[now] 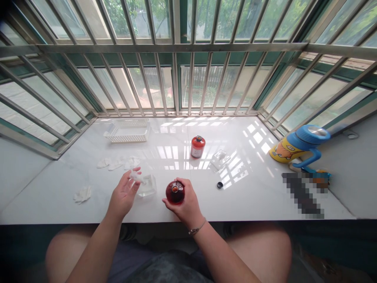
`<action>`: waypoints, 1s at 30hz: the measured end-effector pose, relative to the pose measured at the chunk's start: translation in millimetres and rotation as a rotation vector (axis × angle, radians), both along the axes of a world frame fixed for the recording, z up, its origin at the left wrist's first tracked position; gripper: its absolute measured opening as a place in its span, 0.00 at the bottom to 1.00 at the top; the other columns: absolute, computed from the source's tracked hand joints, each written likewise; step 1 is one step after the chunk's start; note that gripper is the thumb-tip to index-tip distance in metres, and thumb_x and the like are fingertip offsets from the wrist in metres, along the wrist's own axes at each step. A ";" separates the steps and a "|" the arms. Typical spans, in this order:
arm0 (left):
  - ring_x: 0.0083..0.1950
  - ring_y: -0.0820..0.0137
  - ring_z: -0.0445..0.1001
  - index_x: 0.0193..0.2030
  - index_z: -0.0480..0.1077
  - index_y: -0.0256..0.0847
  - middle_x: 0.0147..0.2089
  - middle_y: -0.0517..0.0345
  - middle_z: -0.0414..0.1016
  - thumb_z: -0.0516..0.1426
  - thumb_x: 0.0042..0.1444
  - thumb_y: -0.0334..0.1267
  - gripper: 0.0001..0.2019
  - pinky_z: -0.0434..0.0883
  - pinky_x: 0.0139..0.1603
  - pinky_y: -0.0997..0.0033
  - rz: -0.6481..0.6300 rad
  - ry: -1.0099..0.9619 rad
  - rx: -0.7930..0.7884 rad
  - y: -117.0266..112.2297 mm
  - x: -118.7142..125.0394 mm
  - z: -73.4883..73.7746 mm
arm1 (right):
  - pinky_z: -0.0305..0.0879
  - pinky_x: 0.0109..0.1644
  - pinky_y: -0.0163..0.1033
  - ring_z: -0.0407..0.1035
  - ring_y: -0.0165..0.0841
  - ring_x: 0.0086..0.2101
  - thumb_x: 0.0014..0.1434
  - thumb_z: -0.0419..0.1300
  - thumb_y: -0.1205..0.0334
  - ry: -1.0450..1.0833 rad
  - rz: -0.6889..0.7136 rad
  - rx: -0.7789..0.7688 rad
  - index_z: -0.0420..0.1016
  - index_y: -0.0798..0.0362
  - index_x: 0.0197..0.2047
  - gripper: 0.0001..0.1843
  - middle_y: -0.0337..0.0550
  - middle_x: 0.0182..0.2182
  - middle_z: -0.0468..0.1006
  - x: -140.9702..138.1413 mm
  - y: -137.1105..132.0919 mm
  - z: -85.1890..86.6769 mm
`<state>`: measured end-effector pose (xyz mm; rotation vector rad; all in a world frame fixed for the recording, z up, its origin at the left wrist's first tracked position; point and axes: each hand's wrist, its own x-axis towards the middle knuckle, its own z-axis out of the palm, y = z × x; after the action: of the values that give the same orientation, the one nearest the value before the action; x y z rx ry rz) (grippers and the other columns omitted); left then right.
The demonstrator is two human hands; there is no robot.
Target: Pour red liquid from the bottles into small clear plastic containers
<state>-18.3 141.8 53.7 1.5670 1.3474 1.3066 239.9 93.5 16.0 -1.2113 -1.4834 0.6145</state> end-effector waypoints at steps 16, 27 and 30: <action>0.76 0.50 0.70 0.62 0.78 0.46 0.69 0.46 0.77 0.63 0.69 0.57 0.23 0.66 0.79 0.48 0.121 -0.146 0.022 -5.3 -5.8 9.9 | 0.78 0.62 0.56 0.78 0.48 0.55 0.55 0.78 0.51 -0.018 -0.018 0.021 0.67 0.45 0.66 0.40 0.51 0.56 0.77 0.3 -0.1 -0.2; 0.73 0.50 0.73 0.59 0.77 0.45 0.73 0.43 0.71 0.68 0.63 0.59 0.25 0.74 0.73 0.50 0.084 -0.181 -0.025 -3.2 -6.5 5.7 | 0.77 0.63 0.56 0.77 0.48 0.56 0.55 0.78 0.52 -0.011 -0.014 0.010 0.67 0.45 0.66 0.41 0.51 0.56 0.77 0.1 -0.1 -1.3; 0.74 0.50 0.70 0.51 0.78 0.44 0.71 0.45 0.72 0.73 0.57 0.54 0.22 0.72 0.74 0.50 0.067 -0.205 -0.004 -1.0 -8.0 3.5 | 0.77 0.63 0.56 0.77 0.48 0.56 0.55 0.78 0.52 -0.006 -0.009 0.012 0.67 0.45 0.67 0.41 0.51 0.56 0.77 0.3 -0.1 -0.7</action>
<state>-26.3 140.7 57.2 1.3545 1.2817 1.4617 240.2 93.4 15.2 -1.2111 -1.4842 0.5951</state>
